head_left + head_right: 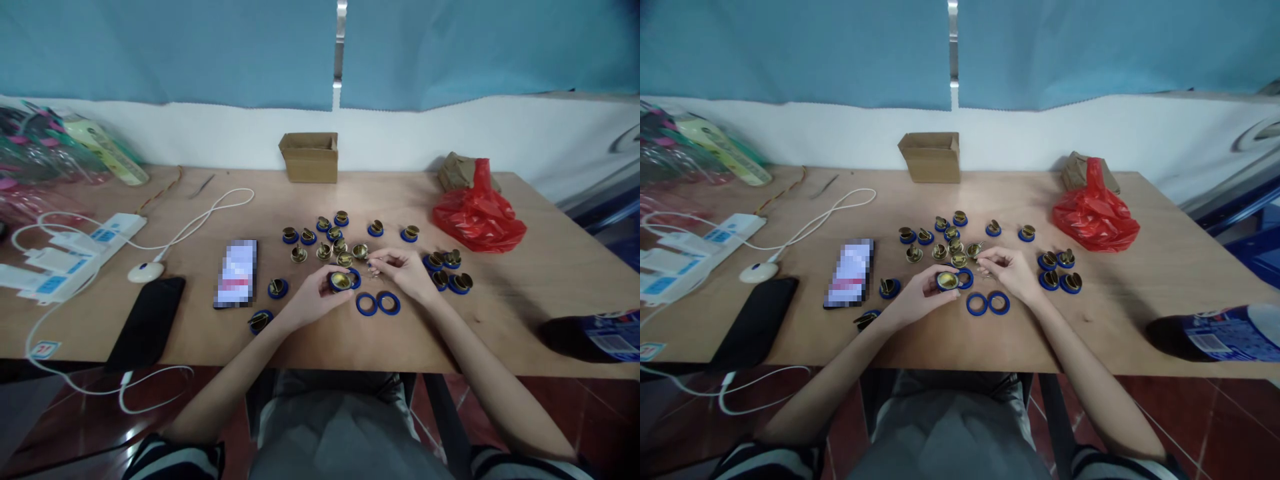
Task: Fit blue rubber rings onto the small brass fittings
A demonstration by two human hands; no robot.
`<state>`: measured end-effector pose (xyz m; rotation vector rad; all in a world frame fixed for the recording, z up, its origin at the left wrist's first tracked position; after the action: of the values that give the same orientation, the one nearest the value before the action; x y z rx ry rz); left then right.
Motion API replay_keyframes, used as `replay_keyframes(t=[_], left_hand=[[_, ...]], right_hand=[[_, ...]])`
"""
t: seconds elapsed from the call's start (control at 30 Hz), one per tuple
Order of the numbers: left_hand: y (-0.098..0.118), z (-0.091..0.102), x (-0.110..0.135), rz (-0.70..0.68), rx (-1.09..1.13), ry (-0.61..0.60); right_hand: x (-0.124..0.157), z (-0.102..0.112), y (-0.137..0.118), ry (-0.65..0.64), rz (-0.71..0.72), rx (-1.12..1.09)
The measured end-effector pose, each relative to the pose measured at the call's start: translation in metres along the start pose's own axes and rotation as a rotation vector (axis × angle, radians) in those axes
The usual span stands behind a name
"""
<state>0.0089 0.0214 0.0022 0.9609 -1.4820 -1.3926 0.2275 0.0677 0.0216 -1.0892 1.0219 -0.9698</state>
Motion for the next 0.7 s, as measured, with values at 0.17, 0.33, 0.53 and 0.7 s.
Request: replay_keyframes(t=[0.17, 0.33, 0.53, 0.7], left_hand=[[-0.001, 0.000, 0.000, 0.013, 0.038, -0.024], [0.004, -0.001, 0.002, 0.024, 0.043, -0.049], [0.008, 0.000, 0.004, 0.033, 0.041, -0.085], [0.015, 0.001, 0.007, 0.085, 0.102, -0.210]], right_hand=[[0.002, -0.010, -0.003, -0.026, 0.008, -0.076], [0.005, -0.016, -0.009, -0.064, 0.022, -0.103], [0.010, -0.027, -0.011, -0.120, 0.001, -0.199], [0.011, -0.035, -0.005, -0.129, -0.007, -0.283]])
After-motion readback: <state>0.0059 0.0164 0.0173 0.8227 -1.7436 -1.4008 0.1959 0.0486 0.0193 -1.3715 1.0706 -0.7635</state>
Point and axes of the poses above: each hand's wrist, its own x-axis away from the middle knuckle, its own z-axis out of the back of the hand, y = z × x, the point moved 2 cm from there along -x, towards the middle knuckle, and after that the axes turned 7 degrees about z, right-handed, at the moved point
